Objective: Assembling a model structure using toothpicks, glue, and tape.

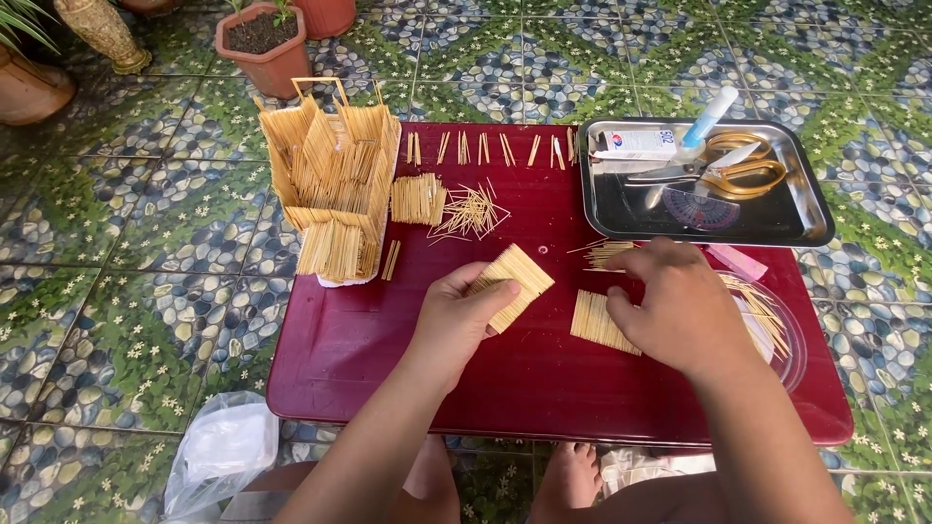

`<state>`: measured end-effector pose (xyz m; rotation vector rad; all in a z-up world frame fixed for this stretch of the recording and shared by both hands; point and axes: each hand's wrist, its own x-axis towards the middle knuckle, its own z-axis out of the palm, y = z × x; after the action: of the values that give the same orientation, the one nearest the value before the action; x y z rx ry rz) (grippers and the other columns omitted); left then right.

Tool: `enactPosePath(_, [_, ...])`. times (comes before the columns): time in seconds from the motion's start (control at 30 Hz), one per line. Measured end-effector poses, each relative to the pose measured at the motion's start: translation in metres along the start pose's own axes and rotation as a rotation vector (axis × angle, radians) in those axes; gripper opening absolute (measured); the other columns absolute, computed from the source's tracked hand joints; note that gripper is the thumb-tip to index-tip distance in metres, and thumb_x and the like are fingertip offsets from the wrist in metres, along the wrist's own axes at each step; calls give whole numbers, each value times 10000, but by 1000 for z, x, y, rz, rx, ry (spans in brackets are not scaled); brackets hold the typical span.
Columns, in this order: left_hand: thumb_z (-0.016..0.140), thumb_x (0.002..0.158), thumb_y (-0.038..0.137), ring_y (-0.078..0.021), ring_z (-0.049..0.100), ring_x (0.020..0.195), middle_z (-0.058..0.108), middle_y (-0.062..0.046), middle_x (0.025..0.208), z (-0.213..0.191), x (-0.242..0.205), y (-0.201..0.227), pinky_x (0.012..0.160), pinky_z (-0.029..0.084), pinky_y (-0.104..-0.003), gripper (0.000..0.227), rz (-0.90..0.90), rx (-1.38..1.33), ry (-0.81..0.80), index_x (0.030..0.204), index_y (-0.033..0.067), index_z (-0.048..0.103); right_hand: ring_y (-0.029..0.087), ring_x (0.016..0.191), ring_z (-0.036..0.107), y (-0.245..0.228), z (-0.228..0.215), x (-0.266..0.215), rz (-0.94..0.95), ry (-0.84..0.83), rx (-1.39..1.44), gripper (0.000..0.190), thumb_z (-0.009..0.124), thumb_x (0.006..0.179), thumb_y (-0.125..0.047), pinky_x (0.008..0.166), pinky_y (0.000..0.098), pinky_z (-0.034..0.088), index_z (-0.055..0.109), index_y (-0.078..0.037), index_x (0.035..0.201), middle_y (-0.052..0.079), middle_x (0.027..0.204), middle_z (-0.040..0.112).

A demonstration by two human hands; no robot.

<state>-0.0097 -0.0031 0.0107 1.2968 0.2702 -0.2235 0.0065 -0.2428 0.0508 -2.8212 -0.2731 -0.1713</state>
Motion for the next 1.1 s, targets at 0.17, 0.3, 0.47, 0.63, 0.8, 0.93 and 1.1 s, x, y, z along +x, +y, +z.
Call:
enactPosePath(0.17, [883,771,132,-100,662,699,714,-59,772,5,0,-4,557,540,-214,250,174,239,-68,1018,112,848,259,789,694,-22,11,-9,-10,-62,666,398,822,756,-136,685,381,573,813,-93,1151,128,871,767])
enactPosePath(0.3, [869,731,132,-127,713,776,807,-95,902,8,-8,0,600,583,-250,350,241,344,-57,1078,138,828,170,689,622,-24,20,-12,76,-222,887,121,788,827,-72,579,297,519,863,-34,915,77,680,736])
enactPosePath(0.47, [804,806,156,-220,681,852,745,-151,950,-12,-27,50,646,587,-318,317,485,389,89,1119,105,787,195,652,617,-25,24,-9,121,-146,1033,92,798,865,-51,585,317,535,814,39,868,133,654,708])
enactPosePath(0.63, [584,954,111,-85,601,743,721,-66,960,-109,28,117,569,557,-181,41,855,-46,541,918,110,604,240,632,686,-16,38,-2,238,76,1238,126,763,929,-25,534,308,546,739,93,892,168,686,636])
enactPosePath(0.8, [537,956,473,-231,552,1125,436,-73,1393,-245,153,89,899,535,-361,567,191,-179,554,1432,172,473,251,636,695,-13,42,2,340,171,1308,128,735,958,-15,522,316,546,710,109,942,142,713,589])
enactPosePath(0.93, [363,1035,594,-342,547,1383,348,-196,1527,-268,192,71,1132,506,-512,757,19,-306,349,1605,101,285,224,628,681,-23,34,0,341,179,1314,119,723,962,-23,534,286,533,703,89,928,127,709,576])
enactPosePath(1.1, [369,1055,494,-419,769,903,721,-248,943,-281,242,67,909,644,-504,574,29,-450,268,951,15,667,235,614,686,-26,35,-1,376,152,1313,129,718,955,-20,515,285,525,706,99,908,136,700,577])
